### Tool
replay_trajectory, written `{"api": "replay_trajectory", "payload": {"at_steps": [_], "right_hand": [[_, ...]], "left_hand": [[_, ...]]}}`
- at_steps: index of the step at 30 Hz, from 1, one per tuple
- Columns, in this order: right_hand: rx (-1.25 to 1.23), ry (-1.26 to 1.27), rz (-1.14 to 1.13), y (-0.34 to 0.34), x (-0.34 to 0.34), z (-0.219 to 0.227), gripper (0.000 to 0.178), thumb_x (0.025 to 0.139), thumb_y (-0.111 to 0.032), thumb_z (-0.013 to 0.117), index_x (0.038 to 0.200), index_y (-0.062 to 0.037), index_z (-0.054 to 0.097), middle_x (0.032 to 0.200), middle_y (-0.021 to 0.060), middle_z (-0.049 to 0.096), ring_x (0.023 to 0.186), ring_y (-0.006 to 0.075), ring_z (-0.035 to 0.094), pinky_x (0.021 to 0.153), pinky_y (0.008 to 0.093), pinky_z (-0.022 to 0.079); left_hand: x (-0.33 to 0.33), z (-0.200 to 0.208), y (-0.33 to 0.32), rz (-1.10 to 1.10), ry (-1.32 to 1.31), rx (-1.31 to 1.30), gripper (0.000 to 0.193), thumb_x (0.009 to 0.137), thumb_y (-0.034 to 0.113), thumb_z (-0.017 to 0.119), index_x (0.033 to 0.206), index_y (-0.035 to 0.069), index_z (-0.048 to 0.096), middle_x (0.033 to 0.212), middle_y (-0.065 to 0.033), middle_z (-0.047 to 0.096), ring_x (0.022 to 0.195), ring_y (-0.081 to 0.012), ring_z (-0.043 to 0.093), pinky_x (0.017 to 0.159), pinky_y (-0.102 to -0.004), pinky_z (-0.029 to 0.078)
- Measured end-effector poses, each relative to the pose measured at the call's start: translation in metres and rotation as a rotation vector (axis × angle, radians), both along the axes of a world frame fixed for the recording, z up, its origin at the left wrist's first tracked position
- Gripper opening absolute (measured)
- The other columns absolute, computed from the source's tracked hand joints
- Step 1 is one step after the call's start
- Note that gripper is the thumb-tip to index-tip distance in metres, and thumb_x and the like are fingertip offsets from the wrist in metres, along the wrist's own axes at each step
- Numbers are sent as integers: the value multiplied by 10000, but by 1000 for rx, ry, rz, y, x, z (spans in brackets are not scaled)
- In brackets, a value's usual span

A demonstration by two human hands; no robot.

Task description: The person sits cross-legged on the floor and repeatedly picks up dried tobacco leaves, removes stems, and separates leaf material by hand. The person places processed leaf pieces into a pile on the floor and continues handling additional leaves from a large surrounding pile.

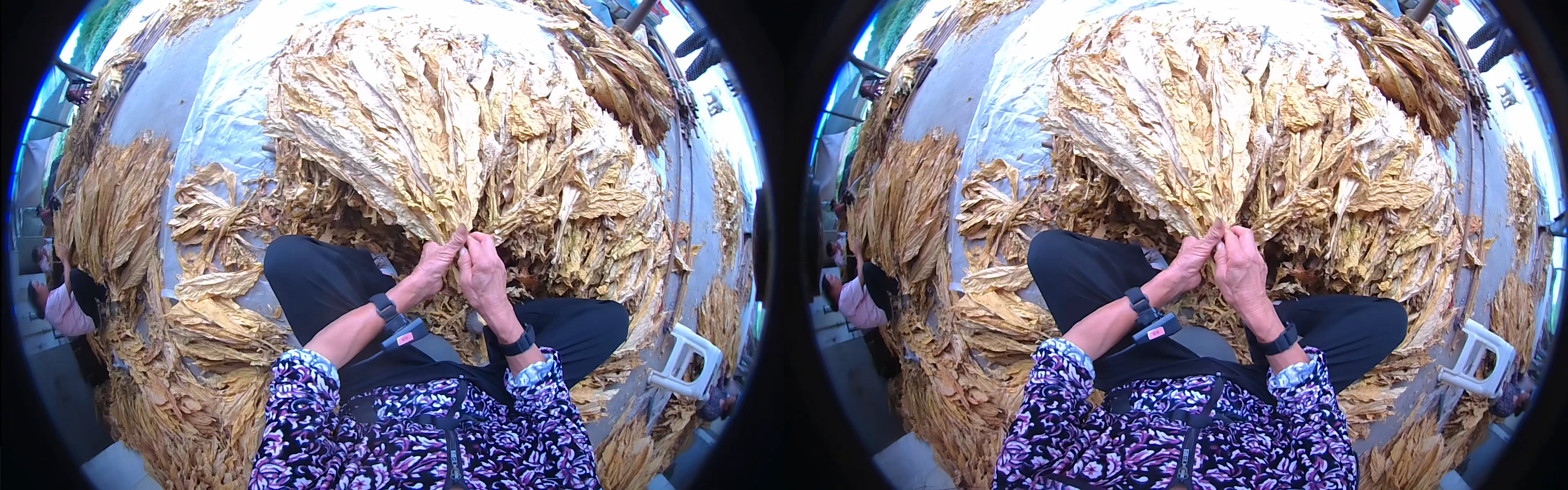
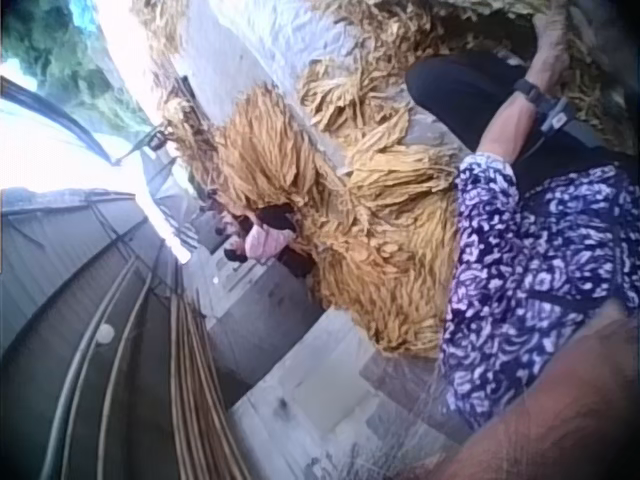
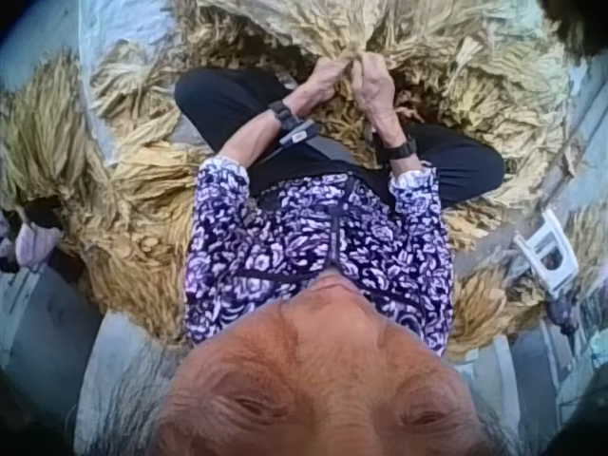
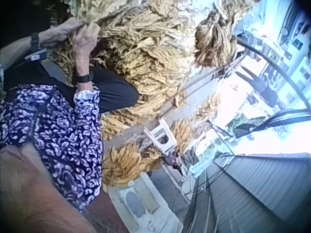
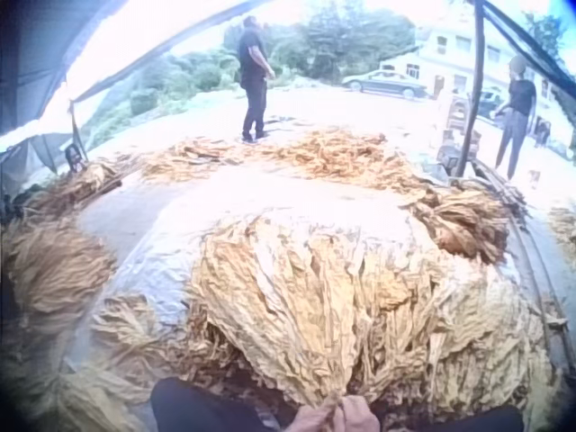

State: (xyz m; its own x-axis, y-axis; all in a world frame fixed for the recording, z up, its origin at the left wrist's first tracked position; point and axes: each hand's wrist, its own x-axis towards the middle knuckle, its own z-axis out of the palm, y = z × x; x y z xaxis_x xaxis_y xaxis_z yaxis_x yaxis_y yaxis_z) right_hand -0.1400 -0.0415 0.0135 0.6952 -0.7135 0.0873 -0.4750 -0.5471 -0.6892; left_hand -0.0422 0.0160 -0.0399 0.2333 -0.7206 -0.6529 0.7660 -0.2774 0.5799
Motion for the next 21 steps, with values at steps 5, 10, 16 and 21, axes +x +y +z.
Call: {"api": "replay_trajectory", "payload": {"at_steps": [5,10,16,21], "right_hand": [[-158,99,57,6,4,9,213,816,-105,555,993,15,572,1003,176,525,923,330,548,757,396,469],[-10,-63,-67,6,3,6,130,820,-117,572,870,2,592,927,151,569,753,311,587,646,384,484],[125,-118,-168,-11,-6,-3,122,851,-98,566,864,13,614,749,131,575,661,263,574,610,343,458],[457,-169,-179,-26,-27,-9,198,885,-103,528,1006,29,613,714,64,568,639,110,512,592,259,426]], "left_hand": [[0,18,-5,48,198,-64,464,765,470,696,920,38,632,864,-29,632,777,-112,585,662,-262,487],[-2,15,-1,63,93,-26,428,761,410,729,920,25,630,860,-33,629,737,-114,586,615,-256,482],[0,13,-3,53,30,-11,304,792,271,727,898,-2,646,818,-45,640,673,-114,587,564,-244,484],[0,23,-7,87,162,-44,187,807,135,696,900,-17,638,749,-56,628,583,-138,584,514,-272,513]]}}
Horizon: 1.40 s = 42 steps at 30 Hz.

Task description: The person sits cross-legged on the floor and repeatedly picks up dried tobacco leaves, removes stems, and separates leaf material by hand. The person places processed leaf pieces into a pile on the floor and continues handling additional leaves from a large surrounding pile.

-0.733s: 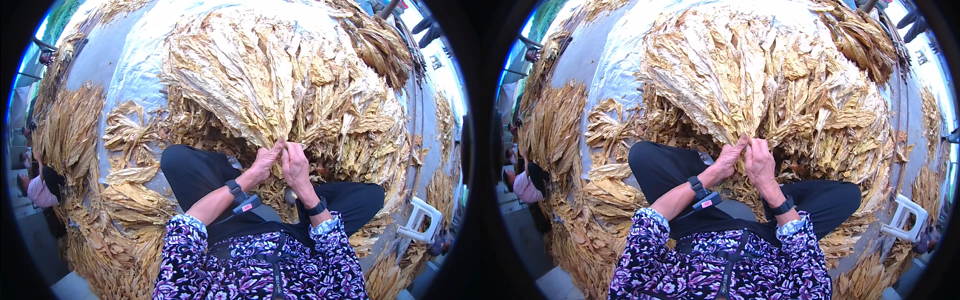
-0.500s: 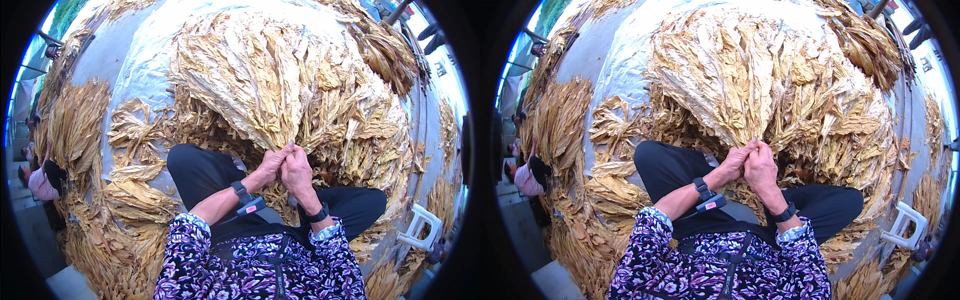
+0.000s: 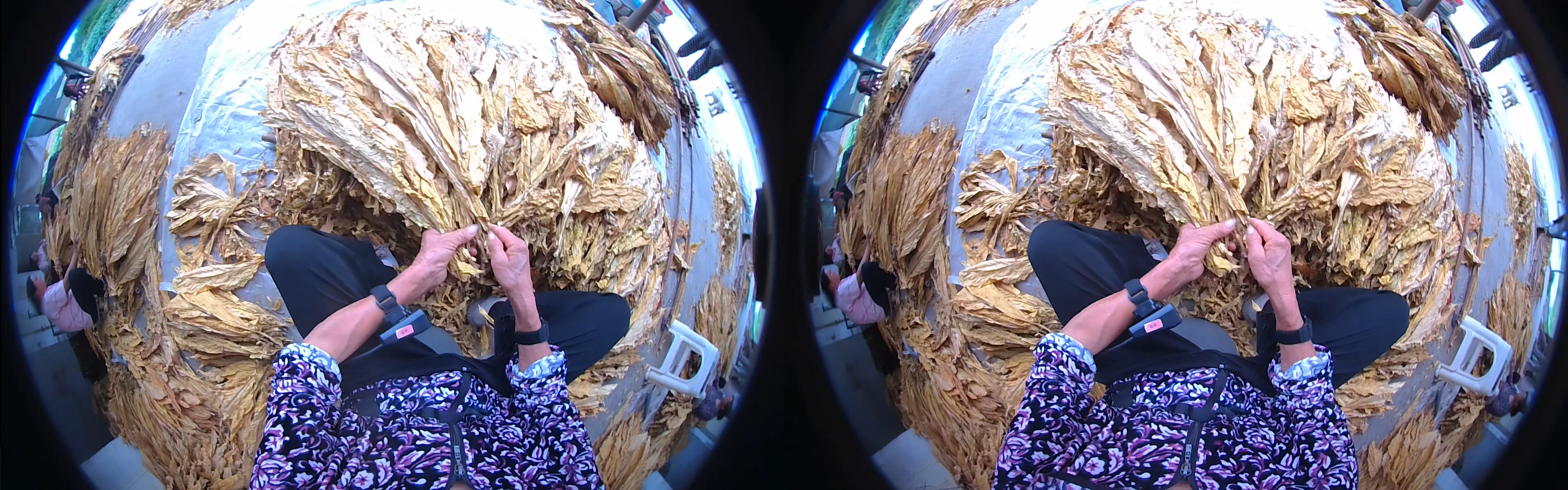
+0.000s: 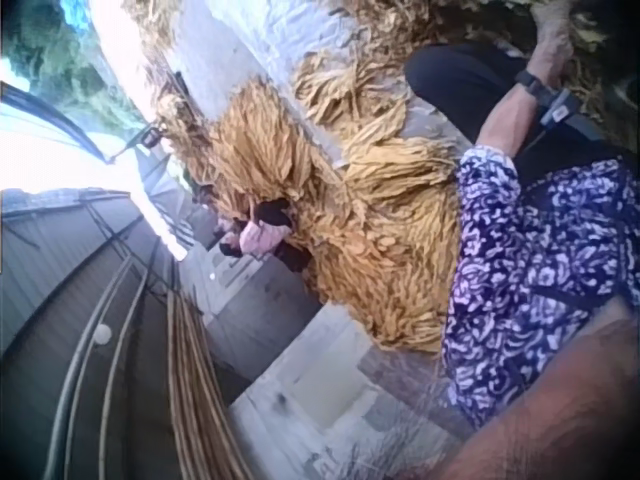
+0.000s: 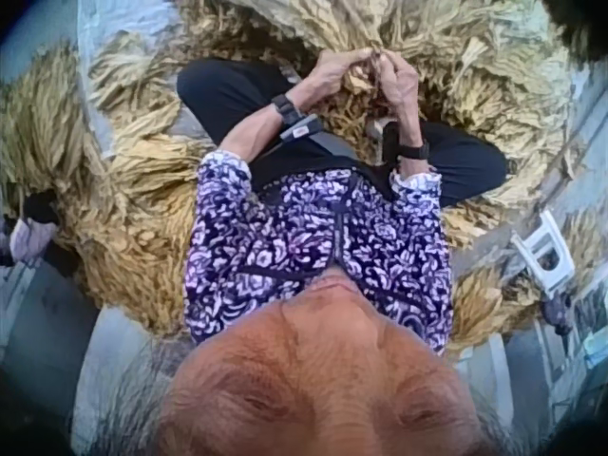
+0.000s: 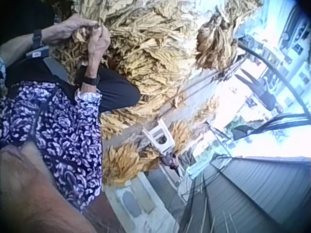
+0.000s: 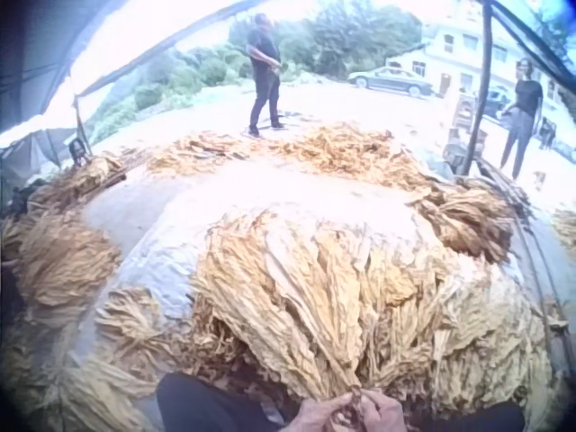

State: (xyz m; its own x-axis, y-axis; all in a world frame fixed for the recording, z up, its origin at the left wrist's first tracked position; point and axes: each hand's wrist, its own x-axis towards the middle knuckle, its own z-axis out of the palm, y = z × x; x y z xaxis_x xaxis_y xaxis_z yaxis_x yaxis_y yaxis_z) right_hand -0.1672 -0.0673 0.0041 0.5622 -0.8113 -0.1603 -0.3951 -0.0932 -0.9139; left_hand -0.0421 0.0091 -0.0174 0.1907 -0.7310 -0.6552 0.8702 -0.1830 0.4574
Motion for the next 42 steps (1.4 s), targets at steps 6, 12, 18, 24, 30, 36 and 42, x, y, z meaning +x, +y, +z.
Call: {"api": "replay_trajectory", "payload": {"at_steps": [6,12,18,24,30,36,42], "right_hand": [[-24,124,64,-4,-5,-1,175,885,-96,517,982,30,591,717,51,582,637,83,519,583,250,438],[182,-133,-58,-17,42,-22,158,885,-100,568,979,14,624,749,-5,606,667,30,506,568,190,419],[1146,-918,-114,-36,44,-7,196,932,-156,498,1075,-27,532,765,21,559,623,112,507,566,230,421],[1644,-894,-255,-13,-10,-33,197,941,-188,465,1020,-23,538,683,4,495,525,89,429,482,229,358],[1313,-599,-248,-7,-22,-26,203,943,-217,467,1001,-34,532,575,-32,408,453,70,358,428,221,306],[1443,-696,-189,-7,-37,-39,192,945,-223,456,856,-67,524,506,-50,382,401,70,331,403,223,285],[1399,-645,-189,-1,-37,-39,202,930,-248,489,832,-72,512,542,-26,393,423,76,332,405,228,297]], "left_hand": [[3,-1,-1,-17,-44,54,125,802,22,620,915,-32,620,750,-75,631,582,-154,596,521,-287,526],[-7,-17,3,-28,-173,106,223,783,-6,617,1005,-14,601,871,-73,640,697,-164,625,606,-300,539],[0,-16,10,-80,-120,165,250,759,4,673,999,-36,617,902,-67,651,760,-155,621,677,-301,528],[-5,-14,10,-35,-93,63,284,765,4,670,1037,-32,597,948,-78,644,786,-155,622,713,-303,528],[-3,-19,12,-64,-60,113,293,776,-2,655,1054,-44,576,946,-101,641,782,-193,638,664,-341,562],[-3,-18,11,-49,-47,95,303,778,-12,644,1070,-11,561,919,-80,639,777,-191,637,670,-338,562],[-2,-19,13,-47,-62,107,305,769,-3,652,1062,-8,566,918,-71,636,769,-179,632,665,-332,558]]}}
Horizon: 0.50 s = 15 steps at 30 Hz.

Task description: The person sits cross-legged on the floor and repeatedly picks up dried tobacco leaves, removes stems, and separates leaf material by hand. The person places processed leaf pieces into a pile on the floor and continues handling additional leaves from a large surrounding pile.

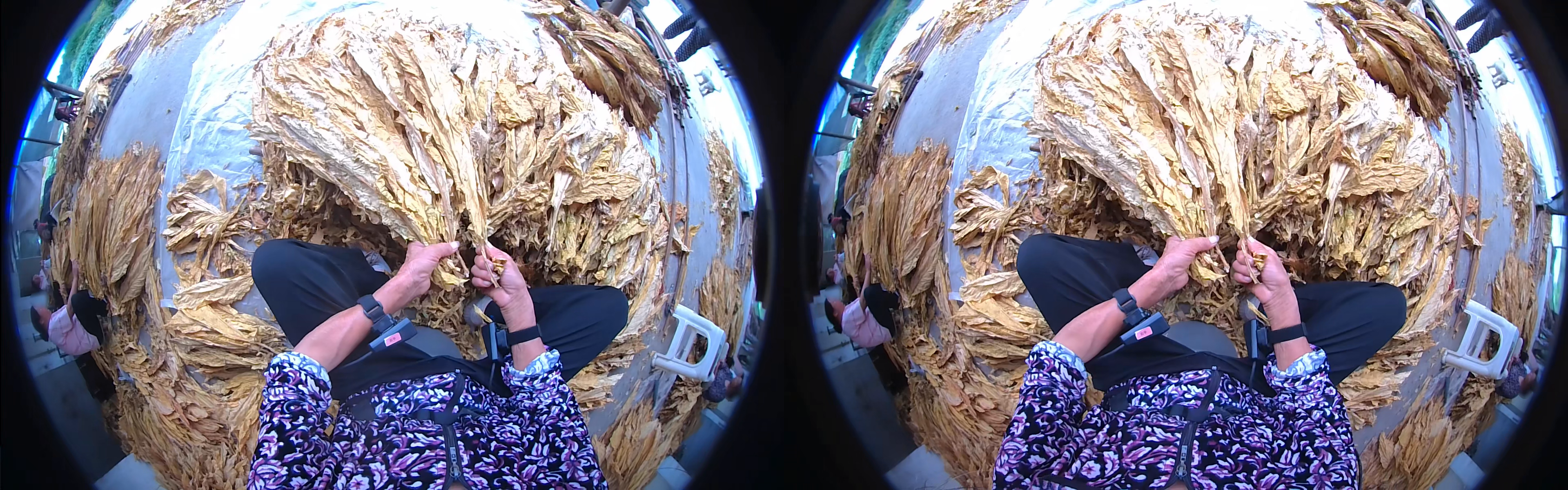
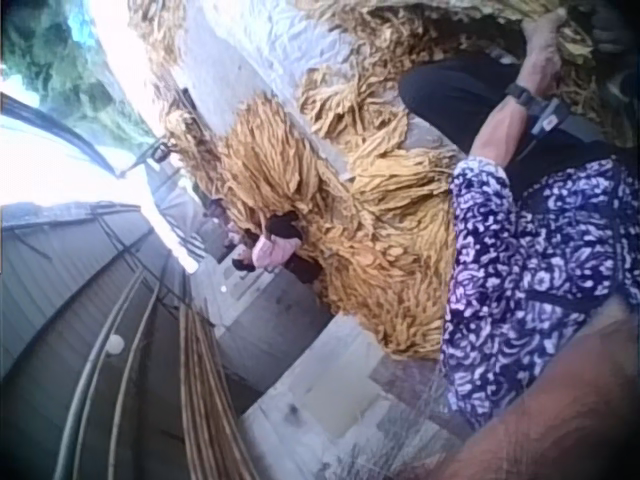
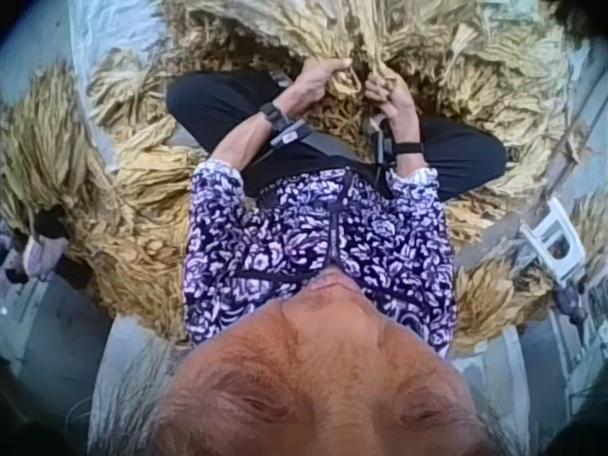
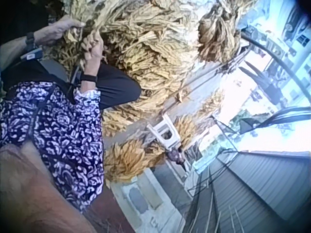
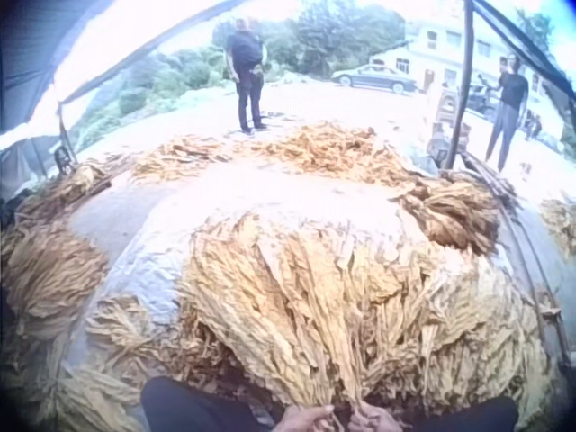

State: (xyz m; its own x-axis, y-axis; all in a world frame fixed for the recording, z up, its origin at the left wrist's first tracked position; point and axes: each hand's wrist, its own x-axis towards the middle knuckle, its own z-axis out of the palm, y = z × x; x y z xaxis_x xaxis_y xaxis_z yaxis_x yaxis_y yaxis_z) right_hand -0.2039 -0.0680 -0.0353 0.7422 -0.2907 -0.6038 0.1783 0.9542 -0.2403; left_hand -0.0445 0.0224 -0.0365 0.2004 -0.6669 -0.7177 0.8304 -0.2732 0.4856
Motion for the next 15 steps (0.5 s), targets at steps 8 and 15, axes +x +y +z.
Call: {"api": "replay_trajectory", "payload": {"at_steps": [8,15], "right_hand": [[-416,371,142,8,13,15,222,946,-222,469,941,-24,568,672,-1,559,504,59,468,443,217,380],[-1338,677,209,23,31,-1,193,905,-127,492,778,7,543,589,85,511,543,134,493,519,309,412]], "left_hand": [[3,23,-4,-43,142,-42,213,790,43,647,983,-37,604,839,-99,658,727,-195,651,661,-341,564],[1,7,-3,-33,-21,-34,264,734,32,699,980,-30,628,876,-64,660,724,-143,624,674,-281,518]]}}
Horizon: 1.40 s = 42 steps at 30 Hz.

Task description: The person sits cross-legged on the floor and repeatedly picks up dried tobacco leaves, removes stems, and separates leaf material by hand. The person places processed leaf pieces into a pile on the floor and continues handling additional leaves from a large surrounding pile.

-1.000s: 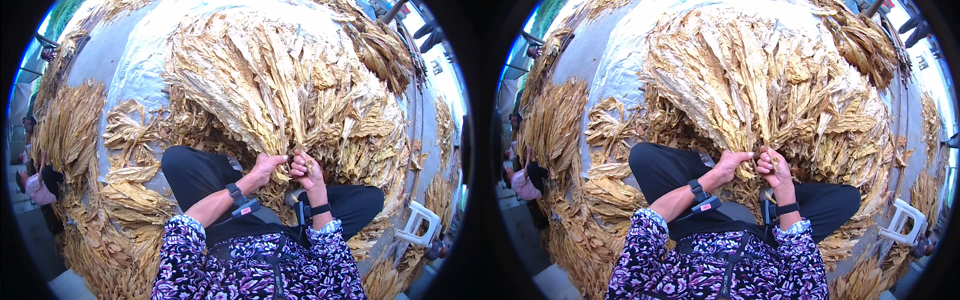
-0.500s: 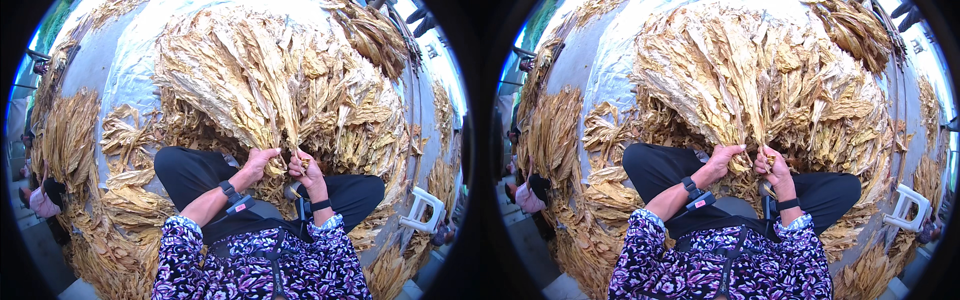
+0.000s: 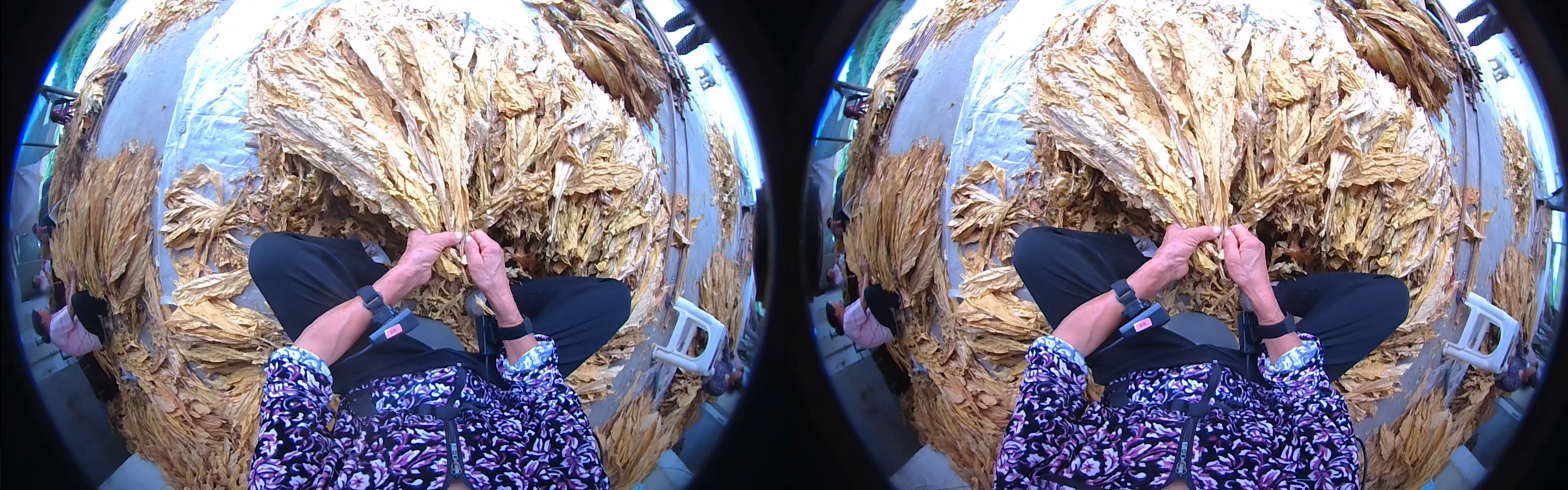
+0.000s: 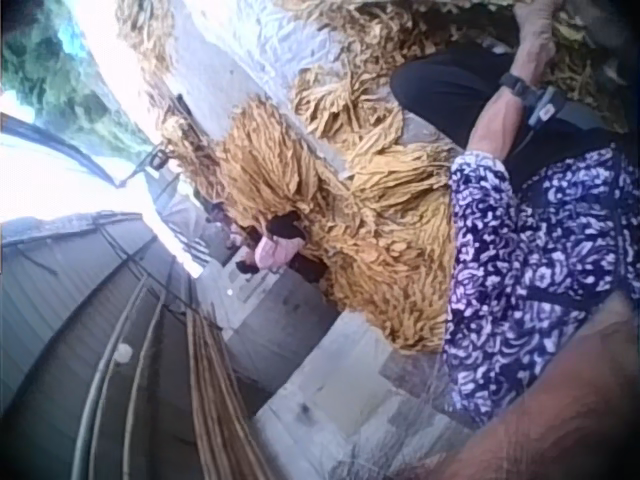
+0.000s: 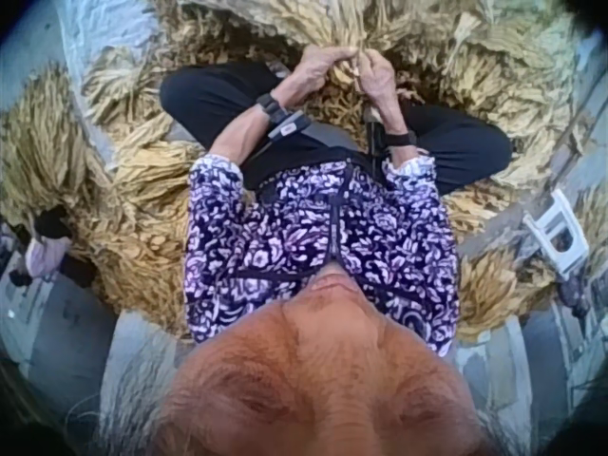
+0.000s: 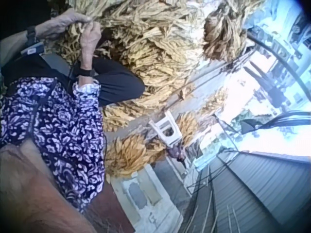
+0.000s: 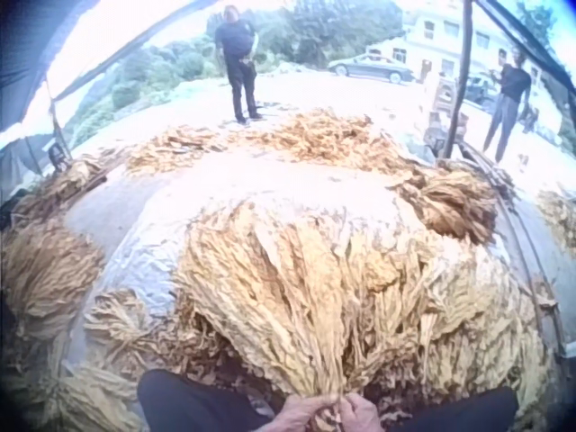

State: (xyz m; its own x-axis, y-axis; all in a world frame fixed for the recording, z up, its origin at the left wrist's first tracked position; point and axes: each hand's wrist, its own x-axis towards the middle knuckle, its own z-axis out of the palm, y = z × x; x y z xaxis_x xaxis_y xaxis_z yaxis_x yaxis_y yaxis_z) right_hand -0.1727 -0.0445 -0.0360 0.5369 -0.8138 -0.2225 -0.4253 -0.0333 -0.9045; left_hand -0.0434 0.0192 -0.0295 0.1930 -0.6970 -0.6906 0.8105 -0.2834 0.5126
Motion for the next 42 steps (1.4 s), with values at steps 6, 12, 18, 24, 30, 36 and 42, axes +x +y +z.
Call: {"api": "replay_trajectory", "payload": {"at_steps": [6,12,18,24,30,36,42], "right_hand": [[-254,271,43,-24,17,-2,245,911,-234,462,791,-35,539,652,195,584,632,397,580,538,435,443],[-503,385,204,-11,22,28,200,887,-223,498,773,-61,519,609,183,588,566,378,594,511,467,456],[-329,303,132,-4,11,23,191,874,-223,505,773,-66,544,614,192,584,554,390,577,509,455,458],[-453,323,99,-47,42,-4,226,896,-182,459,733,-42,528,531,127,547,463,248,558,442,375,438],[-64,-111,-57,-101,72,-8,226,965,-185,418,872,-30,553,573,3,560,435,52,469,398,194,381],[14,-245,-105,-123,50,1,265,981,-224,403,915,-23,563,614,-12,559,459,29,461,422,167,382],[-33,-221,64,-112,41,30,259,986,-211,393,909,-23,553,617,-6,554,474,42,470,417,167,390]], "left_hand": [[-2,0,-7,76,-53,36,253,728,40,703,956,-42,633,878,-70,661,756,-145,623,686,-284,515],[6,-5,-3,23,-25,33,196,740,29,710,912,-40,647,849,-77,664,757,-138,623,686,-279,517],[1,-9,-3,11,-127,128,149,701,14,711,810,-69,655,780,-68,655,658,-134,600,588,-265,480],[0,0,-3,2,-51,125,238,729,-38,676,962,-50,630,876,-89,660,737,-170,628,668,-299,523],[-2,-6,1,5,-37,132,243,739,-43,674,975,-52,615,857,-94,656,711,-177,632,628,-304,535],[-3,-6,2,-37,-13,156,183,757,-25,666,927,-61,610,782,-103,648,645,-180,627,577,-310,538],[-1,-15,-1,-73,15,138,169,792,28,666,941,-32,614,776,-87,643,637,-167,619,558,-309,536]]}}
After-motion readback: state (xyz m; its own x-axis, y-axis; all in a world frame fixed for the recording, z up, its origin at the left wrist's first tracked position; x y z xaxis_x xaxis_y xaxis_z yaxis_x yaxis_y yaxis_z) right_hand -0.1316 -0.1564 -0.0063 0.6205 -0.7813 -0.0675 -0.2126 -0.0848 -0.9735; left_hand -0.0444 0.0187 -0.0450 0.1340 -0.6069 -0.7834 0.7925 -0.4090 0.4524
